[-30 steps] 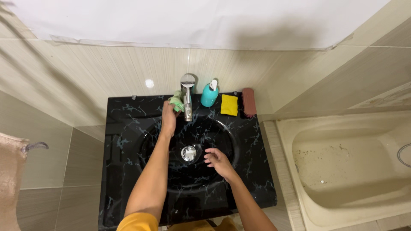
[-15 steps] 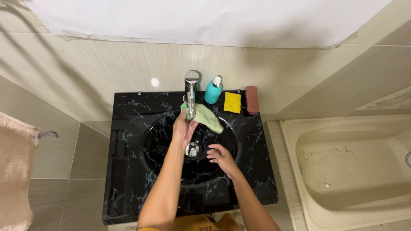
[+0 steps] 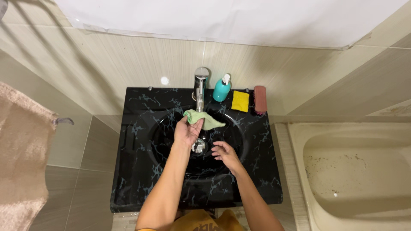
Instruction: The person cleans a bathroom sink and faucet by wiping them with a cloth while rearranging items on the countertop, hangs the cloth on a towel rack, and unfolds a towel.
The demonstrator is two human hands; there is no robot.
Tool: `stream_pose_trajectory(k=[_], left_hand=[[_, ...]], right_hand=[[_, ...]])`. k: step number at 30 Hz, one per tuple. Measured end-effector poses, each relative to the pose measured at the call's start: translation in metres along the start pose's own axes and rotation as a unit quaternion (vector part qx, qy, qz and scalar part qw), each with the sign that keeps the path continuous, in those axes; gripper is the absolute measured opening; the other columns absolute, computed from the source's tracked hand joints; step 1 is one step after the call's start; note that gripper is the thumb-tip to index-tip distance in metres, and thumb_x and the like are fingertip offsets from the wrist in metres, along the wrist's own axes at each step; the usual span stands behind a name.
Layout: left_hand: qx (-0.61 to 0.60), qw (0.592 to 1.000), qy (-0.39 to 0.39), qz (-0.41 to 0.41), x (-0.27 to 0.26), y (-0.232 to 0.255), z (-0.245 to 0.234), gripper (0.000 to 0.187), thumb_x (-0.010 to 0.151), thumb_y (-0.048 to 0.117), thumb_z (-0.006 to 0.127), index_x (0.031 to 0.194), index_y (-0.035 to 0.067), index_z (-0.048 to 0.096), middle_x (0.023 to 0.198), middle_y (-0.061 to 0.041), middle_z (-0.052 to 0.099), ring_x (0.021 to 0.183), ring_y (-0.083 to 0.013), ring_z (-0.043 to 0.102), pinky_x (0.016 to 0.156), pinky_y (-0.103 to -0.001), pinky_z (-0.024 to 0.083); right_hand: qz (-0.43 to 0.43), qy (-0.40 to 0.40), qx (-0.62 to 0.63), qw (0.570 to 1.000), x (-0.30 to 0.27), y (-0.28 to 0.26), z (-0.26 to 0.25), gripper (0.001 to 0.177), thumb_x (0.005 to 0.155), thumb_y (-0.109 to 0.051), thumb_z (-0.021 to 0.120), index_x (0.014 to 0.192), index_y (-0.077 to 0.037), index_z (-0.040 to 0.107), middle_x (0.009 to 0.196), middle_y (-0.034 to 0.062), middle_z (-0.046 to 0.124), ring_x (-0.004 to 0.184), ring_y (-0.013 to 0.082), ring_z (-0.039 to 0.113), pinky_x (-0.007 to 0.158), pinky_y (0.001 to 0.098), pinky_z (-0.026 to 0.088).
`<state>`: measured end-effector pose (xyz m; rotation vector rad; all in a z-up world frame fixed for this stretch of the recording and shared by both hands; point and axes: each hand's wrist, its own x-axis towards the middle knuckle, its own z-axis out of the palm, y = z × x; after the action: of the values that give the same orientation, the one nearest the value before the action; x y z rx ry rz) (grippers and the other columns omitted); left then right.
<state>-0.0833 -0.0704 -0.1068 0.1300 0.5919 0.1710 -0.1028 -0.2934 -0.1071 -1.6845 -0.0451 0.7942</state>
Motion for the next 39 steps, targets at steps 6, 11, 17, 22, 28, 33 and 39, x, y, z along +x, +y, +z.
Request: stream_pose_trajectory(k=[6,11,17,22,28,33,39], left_hand=[[0.147,0.989,-0.006,0.025,-0.046,-0.01,-0.001,0.036,0.106,0.024,0.043,0.129,-0.002,0.053,0.117,-0.02,0.068,0.102,-0.029,0.071,0.093,-0.041,0.057],[0.418,0.902,-0.094,0.057,-0.066,-0.032,0.0,0.037,0.102,0.024,0.054,0.128,0.0,0.064,0.118,-0.014,0.068,0.099,-0.019,0.067,0.085,-0.03,0.055],[0.612,0.708,-0.017,0.352,-0.085,0.003,-0.018,0.034,0.097,0.027,0.067,0.124,0.006,0.071,0.111,-0.009,0.063,0.09,-0.0176,0.063,0.082,-0.029,0.053],[0.653,0.703,0.012,0.283,-0.13,0.055,-0.071,0.034,0.096,0.027,0.066,0.124,0.008,0.071,0.105,-0.005,0.068,0.085,-0.0138,0.063,0.077,-0.028,0.053],[0.598,0.766,0.008,0.238,-0.16,0.063,-0.118,0.033,0.099,0.023,0.064,0.127,0.006,0.068,0.096,-0.003,0.069,0.083,-0.0105,0.063,0.078,-0.025,0.053],[0.643,0.716,-0.02,0.273,-0.175,0.056,-0.1,0.029,0.097,0.02,0.065,0.123,0.006,0.07,0.096,-0.002,0.07,0.082,-0.0101,0.062,0.075,-0.025,0.052],[0.65,0.671,0.012,0.356,-0.189,0.076,-0.08,0.025,0.098,0.02,0.064,0.119,0.008,0.073,0.098,-0.005,0.068,0.08,-0.0117,0.063,0.068,-0.025,0.05]], right_hand=[[-0.057,-0.001,0.151,0.987,-0.014,-0.034,0.02,0.042,0.097,-0.019,0.057,0.138,-0.02,0.051,0.132,-0.0046,0.059,0.115,0.0124,0.065,0.091,0.0378,0.059],[-0.084,-0.045,0.225,0.97,0.019,-0.034,0.038,0.044,0.097,-0.012,0.054,0.141,-0.012,0.052,0.125,0.0058,0.066,0.105,0.0176,0.068,0.084,0.0381,0.061],[-0.188,0.08,0.126,0.971,0.08,-0.071,0.026,0.045,0.098,-0.004,0.045,0.143,-0.003,0.055,0.126,0.0106,0.067,0.099,0.0173,0.067,0.074,0.0309,0.06],[-0.225,0.034,0.174,0.958,0.134,-0.124,0.036,0.051,0.1,-0.013,0.043,0.152,-0.011,0.047,0.136,0.0078,0.062,0.115,0.0159,0.063,0.089,0.0317,0.055],[-0.118,0.074,-0.021,0.99,0.172,-0.067,0.036,0.041,0.105,-0.025,0.04,0.129,-0.002,0.064,0.121,0.0126,0.07,0.099,0.0227,0.067,0.086,0.0399,0.057],[-0.178,0.127,-0.198,0.956,0.147,-0.033,0.029,0.036,0.104,-0.027,0.049,0.116,0.0,0.071,0.108,0.019,0.073,0.097,0.0299,0.067,0.089,0.0412,0.052],[-0.237,0.308,-0.208,0.897,0.081,-0.027,0.041,0.042,0.093,-0.011,0.065,0.13,-0.002,0.047,0.116,0.0229,0.055,0.101,0.0396,0.062,0.09,0.0462,0.05]])
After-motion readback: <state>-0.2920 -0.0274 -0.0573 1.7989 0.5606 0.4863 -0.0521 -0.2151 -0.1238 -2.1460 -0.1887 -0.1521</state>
